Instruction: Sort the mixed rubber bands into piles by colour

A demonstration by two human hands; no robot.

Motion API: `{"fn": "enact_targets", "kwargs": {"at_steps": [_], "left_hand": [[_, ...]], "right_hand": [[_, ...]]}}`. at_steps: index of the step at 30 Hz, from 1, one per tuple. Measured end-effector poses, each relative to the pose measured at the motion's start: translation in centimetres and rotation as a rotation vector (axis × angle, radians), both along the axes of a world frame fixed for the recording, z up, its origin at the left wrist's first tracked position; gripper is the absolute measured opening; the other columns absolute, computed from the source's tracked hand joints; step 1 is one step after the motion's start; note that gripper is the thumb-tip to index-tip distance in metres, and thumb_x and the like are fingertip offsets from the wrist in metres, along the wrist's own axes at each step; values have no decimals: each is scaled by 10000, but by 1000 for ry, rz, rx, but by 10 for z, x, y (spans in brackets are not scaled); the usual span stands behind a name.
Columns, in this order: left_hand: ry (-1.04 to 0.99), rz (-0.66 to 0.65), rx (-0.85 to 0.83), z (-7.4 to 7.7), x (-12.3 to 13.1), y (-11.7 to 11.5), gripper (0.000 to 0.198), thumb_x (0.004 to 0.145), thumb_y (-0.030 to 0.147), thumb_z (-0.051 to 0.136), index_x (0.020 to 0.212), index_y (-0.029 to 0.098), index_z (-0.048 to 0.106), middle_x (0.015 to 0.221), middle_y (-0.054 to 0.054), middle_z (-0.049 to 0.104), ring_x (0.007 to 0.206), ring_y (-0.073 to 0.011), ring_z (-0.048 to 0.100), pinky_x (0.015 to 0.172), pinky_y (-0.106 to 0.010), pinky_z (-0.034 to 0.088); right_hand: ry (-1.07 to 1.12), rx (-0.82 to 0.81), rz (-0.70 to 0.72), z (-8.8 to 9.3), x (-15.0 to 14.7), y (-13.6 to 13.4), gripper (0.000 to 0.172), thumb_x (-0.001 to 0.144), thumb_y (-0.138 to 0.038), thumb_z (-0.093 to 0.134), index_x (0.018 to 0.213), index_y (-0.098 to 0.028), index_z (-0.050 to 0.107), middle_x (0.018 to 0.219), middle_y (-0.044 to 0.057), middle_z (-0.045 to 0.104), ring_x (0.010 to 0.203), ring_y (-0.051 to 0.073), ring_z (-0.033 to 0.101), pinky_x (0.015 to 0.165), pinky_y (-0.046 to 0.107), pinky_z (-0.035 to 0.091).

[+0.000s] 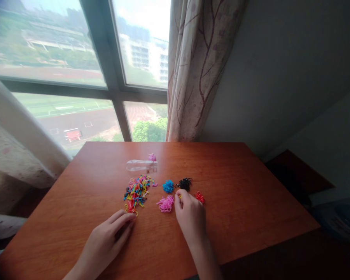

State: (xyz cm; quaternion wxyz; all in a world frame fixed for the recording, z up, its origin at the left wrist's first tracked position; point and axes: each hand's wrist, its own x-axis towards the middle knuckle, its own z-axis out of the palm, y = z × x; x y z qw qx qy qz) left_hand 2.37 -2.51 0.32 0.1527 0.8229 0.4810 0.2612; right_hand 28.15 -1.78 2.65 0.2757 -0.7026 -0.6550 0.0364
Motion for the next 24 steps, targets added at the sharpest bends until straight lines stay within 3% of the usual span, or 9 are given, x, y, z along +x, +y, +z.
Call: {"fn": "enact_targets", "kwargs": {"at_steps": [5, 11, 20, 24], "left_hand": [[0, -10, -1, 0, 0, 1, 209, 931, 184, 450, 1000, 270, 627, 923, 11, 700, 742, -129, 706, 650, -199, 521], [-8, -7, -17, -3, -1, 0, 209, 938, 182, 445, 1016, 267, 619, 933, 6, 697, 764, -130, 708, 666, -204, 525], [-29, 7, -23, -2, -2, -1, 216, 934, 192, 449, 1011, 266, 636, 929, -5, 707, 764, -134, 707, 671, -206, 530], [-52, 25, -23, -2, -2, 1, 205, 936, 201, 453, 992, 253, 644, 903, -12, 702, 743, -130, 697, 661, -199, 528]], "right_hand": [[-54, -73, -137, 1, 39, 29, 154, 920, -267, 541, 870, -235, 684, 632, -10, 640, 614, 162, 593, 546, 251, 255], [-61, -105, -140, -9, 42, 44, 142, 904, -238, 562, 858, -244, 696, 657, -9, 661, 622, 155, 595, 536, 248, 242], [-51, -93, -126, -5, 38, 31, 180, 914, -266, 531, 872, -238, 704, 688, 7, 681, 625, 156, 608, 547, 250, 272], [9, -10, -20, -6, 19, 13, 218, 941, -275, 484, 879, -227, 687, 659, 8, 662, 615, 159, 615, 570, 245, 310]]}}
